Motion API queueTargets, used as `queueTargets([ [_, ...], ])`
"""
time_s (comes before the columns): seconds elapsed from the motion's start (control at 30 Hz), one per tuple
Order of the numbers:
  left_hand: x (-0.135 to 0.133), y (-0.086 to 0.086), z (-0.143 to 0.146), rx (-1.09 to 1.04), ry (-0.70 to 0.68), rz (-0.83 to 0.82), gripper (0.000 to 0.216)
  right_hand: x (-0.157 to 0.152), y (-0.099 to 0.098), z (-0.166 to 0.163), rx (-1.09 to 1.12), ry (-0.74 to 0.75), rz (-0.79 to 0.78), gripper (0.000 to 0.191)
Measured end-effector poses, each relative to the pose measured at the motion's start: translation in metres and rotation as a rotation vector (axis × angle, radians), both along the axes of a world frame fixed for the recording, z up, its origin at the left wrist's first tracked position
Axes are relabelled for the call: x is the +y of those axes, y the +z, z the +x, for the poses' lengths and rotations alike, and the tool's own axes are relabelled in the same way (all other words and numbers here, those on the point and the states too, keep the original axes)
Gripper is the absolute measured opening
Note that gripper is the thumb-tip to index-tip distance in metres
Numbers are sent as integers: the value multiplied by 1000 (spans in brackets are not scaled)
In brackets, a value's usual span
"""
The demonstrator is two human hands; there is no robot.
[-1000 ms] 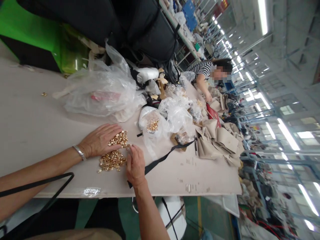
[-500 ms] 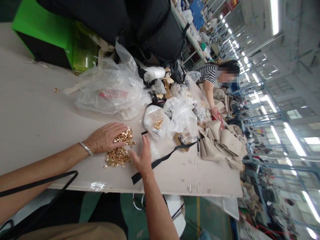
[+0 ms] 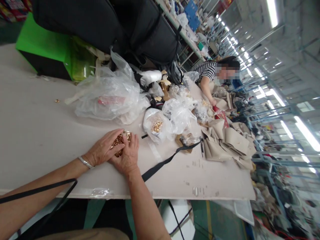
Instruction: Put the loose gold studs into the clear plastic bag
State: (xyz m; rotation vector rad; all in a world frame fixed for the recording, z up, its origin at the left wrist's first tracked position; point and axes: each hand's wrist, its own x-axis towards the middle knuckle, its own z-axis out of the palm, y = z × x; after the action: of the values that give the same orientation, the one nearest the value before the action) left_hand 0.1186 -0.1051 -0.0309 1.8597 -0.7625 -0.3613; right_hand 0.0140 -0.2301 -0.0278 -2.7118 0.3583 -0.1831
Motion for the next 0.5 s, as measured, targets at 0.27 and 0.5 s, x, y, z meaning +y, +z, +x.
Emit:
queueTargets([
  [0.27, -30, -6, -34, 209, 370, -80, 74, 1, 3, 37, -251, -239, 631, 41],
  [0.5, -32, -10, -26, 369, 369, -102, 47, 15, 13, 50, -476, -531, 1022, 32],
])
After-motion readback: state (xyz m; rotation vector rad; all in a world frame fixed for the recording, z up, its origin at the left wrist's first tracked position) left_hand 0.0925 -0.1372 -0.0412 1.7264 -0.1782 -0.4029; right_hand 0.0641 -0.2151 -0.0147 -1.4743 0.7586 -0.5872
